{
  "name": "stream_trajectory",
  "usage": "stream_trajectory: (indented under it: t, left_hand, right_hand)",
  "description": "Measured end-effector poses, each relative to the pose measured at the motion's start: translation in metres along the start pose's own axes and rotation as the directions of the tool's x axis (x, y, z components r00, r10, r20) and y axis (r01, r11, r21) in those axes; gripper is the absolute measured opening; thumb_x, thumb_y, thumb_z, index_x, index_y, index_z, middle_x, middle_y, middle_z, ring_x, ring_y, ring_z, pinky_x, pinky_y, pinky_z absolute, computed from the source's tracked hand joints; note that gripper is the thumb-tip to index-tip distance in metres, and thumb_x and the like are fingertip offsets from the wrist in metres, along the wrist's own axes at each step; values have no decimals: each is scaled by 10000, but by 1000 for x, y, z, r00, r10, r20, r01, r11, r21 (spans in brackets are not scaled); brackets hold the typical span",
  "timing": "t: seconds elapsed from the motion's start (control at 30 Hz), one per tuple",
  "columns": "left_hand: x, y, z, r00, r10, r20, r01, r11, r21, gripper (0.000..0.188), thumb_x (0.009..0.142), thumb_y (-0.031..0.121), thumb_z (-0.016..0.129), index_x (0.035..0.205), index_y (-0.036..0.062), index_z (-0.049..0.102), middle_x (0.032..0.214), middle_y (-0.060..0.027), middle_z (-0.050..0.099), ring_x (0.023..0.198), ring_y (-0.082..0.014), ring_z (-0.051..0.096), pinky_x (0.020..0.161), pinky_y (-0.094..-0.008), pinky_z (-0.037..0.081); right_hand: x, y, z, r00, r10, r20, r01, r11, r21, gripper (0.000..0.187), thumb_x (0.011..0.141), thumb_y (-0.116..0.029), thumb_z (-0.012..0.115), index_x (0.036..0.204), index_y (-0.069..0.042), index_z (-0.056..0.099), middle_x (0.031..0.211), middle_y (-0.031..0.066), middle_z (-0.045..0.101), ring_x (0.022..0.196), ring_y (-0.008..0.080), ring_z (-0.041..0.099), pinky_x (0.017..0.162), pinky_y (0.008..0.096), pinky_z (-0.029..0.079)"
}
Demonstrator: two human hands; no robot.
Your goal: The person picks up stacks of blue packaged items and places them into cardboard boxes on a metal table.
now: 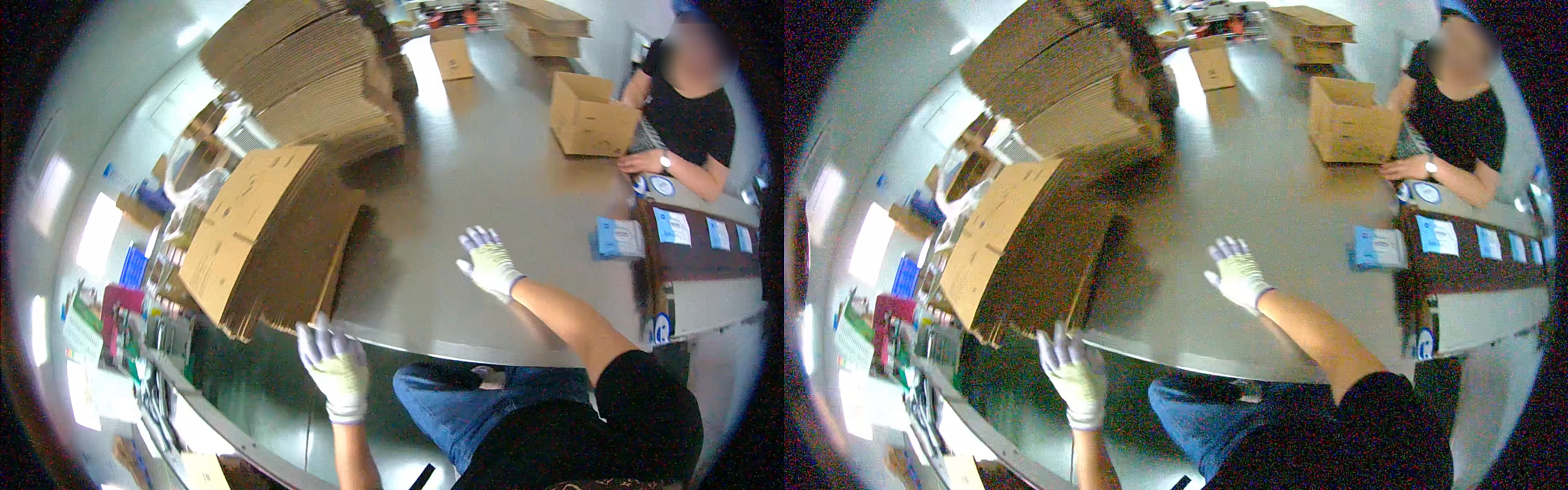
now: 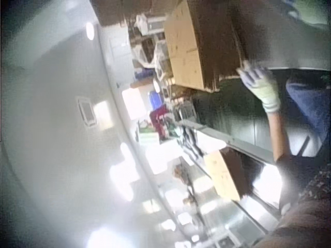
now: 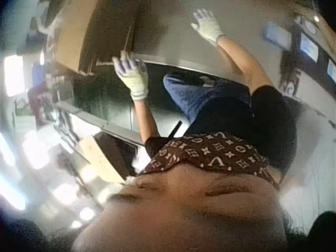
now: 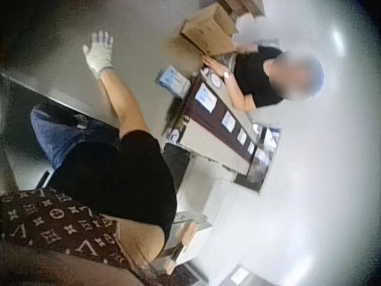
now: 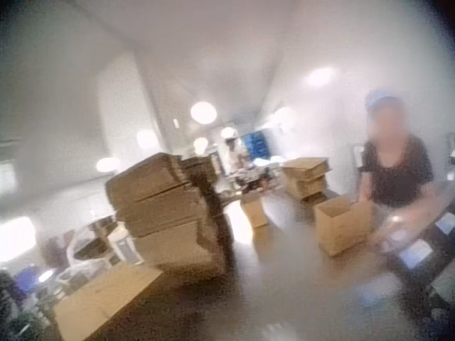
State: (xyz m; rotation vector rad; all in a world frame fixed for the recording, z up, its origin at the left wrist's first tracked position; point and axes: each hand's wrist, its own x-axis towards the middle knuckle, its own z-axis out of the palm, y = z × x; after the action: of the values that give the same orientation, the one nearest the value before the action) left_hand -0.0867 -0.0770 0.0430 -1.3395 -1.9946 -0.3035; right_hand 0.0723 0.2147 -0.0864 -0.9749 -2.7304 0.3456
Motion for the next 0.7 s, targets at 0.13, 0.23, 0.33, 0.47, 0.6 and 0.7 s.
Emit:
stream_trajectory:
  t: [0.13,0.23,0.33,0.47,0.6,0.7]
  left_hand:
    - [51,-58,-19,973,-112,-203,166,947,275,560,744,160,671,1247,96,435,1388,-161,386,1317,-410,297,1062,-494,296]
    - [81,-90,-34,896,-340,-285,414,872,261,642,775,234,693,1316,74,387,1413,-218,339,1330,-432,258,1056,-505,298]
    - [69,-145,-22,911,-386,-145,407,897,173,319,821,198,631,1099,55,563,1142,-168,580,1100,-339,516,937,-441,410]
    - [76,-123,-31,974,-210,-84,226,923,313,170,809,146,602,975,114,590,907,-61,601,864,-252,567,757,-395,451]
    - [77,-114,-39,985,5,-170,48,951,305,288,771,106,608,1056,122,566,888,-50,568,826,-245,550,796,-414,448]
    - [77,-112,-48,952,-20,-305,141,915,379,302,762,119,627,1057,125,564,922,-46,578,837,-237,552,797,-413,448]
  right_hand:
    - [-10,9,4,997,-56,-45,56,998,2,580,911,-407,444,1352,-35,394,1435,193,330,1358,338,259,1138,460,138]
    - [-8,7,7,993,-74,-94,75,997,6,567,892,-402,477,1322,-35,431,1406,187,373,1336,337,296,1129,464,161]
    - [-9,0,12,985,-88,-149,93,995,24,547,879,-392,501,1295,-39,465,1383,177,406,1324,327,318,1120,462,187]
    - [-10,10,14,982,-75,-175,83,996,44,519,866,-370,526,1266,-41,490,1368,182,418,1307,330,338,1112,464,205]
    - [-15,9,15,966,-91,-244,110,992,65,496,836,-335,564,1229,-39,511,1335,182,445,1277,341,365,1105,470,220]
    - [-25,10,21,949,-126,-288,149,987,58,486,826,-320,569,1221,-42,518,1316,180,460,1263,337,377,1093,471,242]
